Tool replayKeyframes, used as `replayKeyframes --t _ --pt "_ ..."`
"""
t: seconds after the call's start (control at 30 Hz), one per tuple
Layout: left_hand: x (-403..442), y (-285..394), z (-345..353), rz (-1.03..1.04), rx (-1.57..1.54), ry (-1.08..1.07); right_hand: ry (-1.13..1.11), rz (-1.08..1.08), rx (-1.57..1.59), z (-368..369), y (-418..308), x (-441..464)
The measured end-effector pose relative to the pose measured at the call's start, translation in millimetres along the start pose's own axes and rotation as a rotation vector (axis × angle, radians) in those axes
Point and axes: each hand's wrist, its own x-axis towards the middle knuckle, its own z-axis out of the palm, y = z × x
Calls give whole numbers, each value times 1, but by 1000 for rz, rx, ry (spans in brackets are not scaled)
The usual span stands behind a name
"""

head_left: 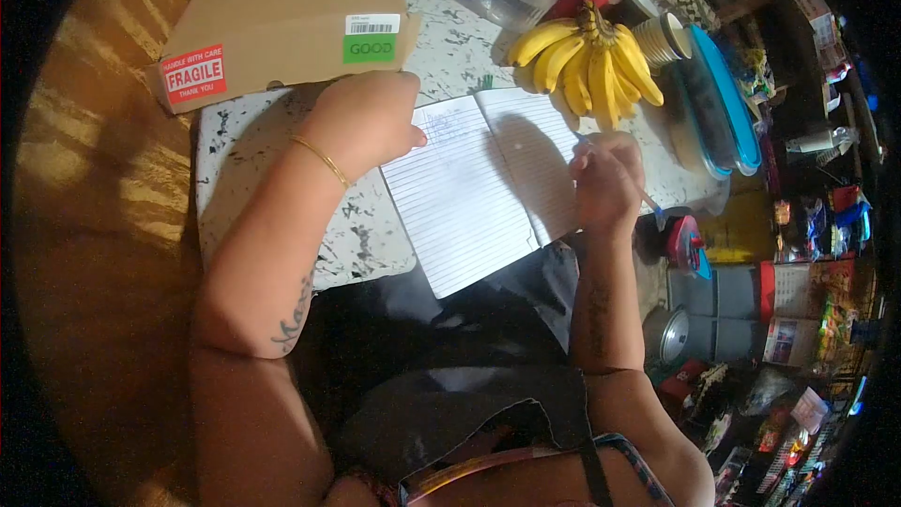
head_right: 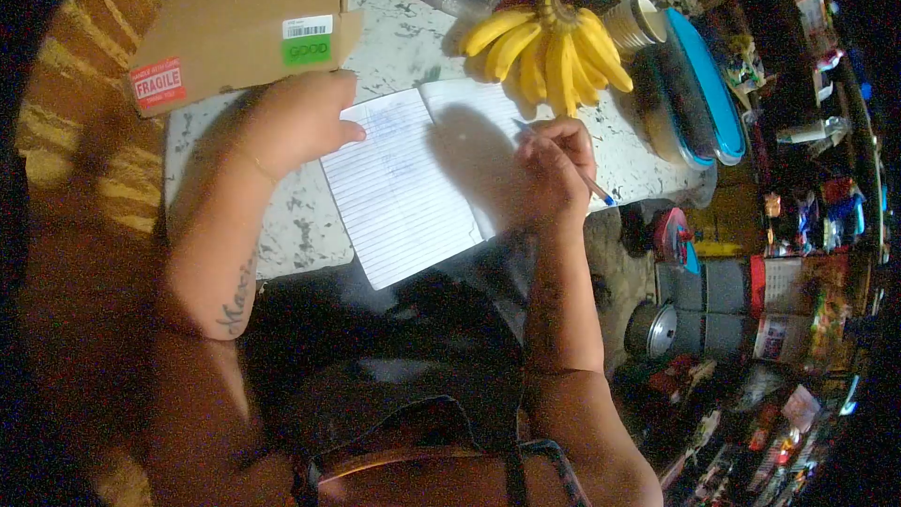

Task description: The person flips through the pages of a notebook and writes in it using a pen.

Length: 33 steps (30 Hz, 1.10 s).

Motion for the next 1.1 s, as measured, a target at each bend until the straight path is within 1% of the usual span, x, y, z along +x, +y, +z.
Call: replayKeyframes --t 0.07,0.1,0.23,0.37,0.57,0.67,0.77,0.87,0.9,0.97,1.1 --pt "-2 6 -8 -10 -4 -18 -17 71 -15 7 -1 1" --pt "-2 7 -7 -10 -3 -8 -98 112 -56 -11 8 6" --pt "-1 4 -3 -7 1 19 -137 145 37 15 15 2" --pt "0 -2 4 32 18 32 -120 182 34 22 22 -2" --pt "-2 6 -6 -20 -18 -52 -120 208 77 16 29 -1" --pt "-1 4 -5 23 3 -50 -118 246 118 10 29 1" --pt "1 16 -21 -54 27 -241 -97 291 186 9 27 5" --pt "1 8 -14 -4 -58 -183 -153 335 307 4 25 10" --pt "2 8 -14 -36 -52 -236 -187 296 297 -3 30 13" --pt "5 12 -20 -103 -43 -339 -171 325 315 -2 27 13" --pt "5 10 -22 -83 -62 -352 -191 310 276 -1 28 14"
